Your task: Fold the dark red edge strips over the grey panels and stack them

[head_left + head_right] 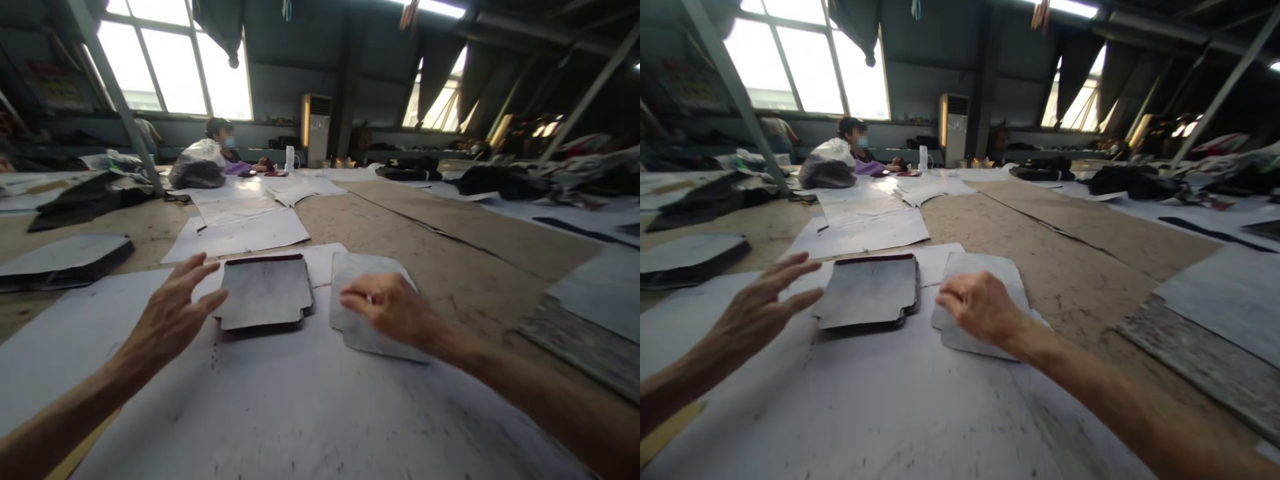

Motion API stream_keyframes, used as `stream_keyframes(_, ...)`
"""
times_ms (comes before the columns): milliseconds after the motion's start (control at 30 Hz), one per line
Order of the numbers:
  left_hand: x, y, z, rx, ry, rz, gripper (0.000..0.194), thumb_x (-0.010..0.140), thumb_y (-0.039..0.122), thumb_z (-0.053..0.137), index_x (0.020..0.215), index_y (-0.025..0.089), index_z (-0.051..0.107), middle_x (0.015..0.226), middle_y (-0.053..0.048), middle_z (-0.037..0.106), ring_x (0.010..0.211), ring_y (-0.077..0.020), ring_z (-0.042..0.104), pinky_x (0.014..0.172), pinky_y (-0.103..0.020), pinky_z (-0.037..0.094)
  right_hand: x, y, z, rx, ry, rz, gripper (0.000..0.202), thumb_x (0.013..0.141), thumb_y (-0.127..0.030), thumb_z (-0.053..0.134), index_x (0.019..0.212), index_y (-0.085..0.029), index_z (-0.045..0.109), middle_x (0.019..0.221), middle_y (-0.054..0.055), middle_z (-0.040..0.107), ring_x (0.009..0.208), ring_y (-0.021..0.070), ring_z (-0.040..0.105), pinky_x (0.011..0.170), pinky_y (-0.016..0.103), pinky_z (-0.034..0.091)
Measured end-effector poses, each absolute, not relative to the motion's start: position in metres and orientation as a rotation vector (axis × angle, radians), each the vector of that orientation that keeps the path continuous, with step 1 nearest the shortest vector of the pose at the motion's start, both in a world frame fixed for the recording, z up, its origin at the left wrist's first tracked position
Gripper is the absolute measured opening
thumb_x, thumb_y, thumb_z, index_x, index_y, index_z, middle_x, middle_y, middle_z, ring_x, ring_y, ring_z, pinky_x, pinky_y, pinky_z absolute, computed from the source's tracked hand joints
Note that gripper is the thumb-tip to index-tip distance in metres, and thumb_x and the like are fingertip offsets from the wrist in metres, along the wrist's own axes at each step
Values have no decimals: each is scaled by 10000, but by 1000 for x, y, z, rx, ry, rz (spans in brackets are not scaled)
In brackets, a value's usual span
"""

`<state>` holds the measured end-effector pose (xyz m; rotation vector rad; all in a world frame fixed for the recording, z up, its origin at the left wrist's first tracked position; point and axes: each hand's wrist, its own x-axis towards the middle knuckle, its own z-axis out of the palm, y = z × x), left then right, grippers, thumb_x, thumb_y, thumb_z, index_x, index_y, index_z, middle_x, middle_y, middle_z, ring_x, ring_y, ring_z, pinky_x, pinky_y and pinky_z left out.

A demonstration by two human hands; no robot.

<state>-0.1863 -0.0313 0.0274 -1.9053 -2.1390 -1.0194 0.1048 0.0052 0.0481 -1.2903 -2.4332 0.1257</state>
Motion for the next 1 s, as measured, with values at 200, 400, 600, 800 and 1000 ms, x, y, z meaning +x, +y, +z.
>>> stream_keyframes(200,-142,-84,-5,-2420,-1820,-1119,268,753,362,515,998,336,620,1261,28,522,1069,-216,563,899,-345,487,152,-46,25,-1128,-2676,-68,136,761,-167,607,896,-156,625,901,58,609,857,187,528,752,290,437)
stream_keyframes(400,-92,-77,-15,-2652,-1572,-1079,307,737,225,488,1014,251,616,1155,-39,601,1019,-192,594,872,-283,507,146,-43,11,-972,-2727,-247,209,739,1,437,801,-125,591,802,79,593,744,187,504,678,287,414)
stream_keyframes(600,-59,-73,-12,-2689,-1531,-993,336,750,190,435,1042,180,601,1133,-87,603,1021,-195,579,887,-287,488,150,-29,-2,-1231,-2346,-286,198,754,-57,353,664,-168,490,626,42,548,575,146,496,545,251,362)
stream_keyframes(800,-24,-37,2,-2737,-1532,-830,304,793,186,418,1053,189,575,1160,-63,567,1059,-203,515,963,-330,386,153,-24,-7,-1363,-2109,-222,181,766,-136,320,633,-193,428,582,34,531,533,135,493,525,241,350)
stream_keyframes(1000,-12,-6,-10,-2640,-1621,-778,287,837,204,382,1069,183,550,1134,-86,542,1058,-232,477,937,-364,356,137,-30,-5,-1332,-2184,-122,81,732,-187,459,756,-156,531,719,65,595,652,164,546,597,259,390)
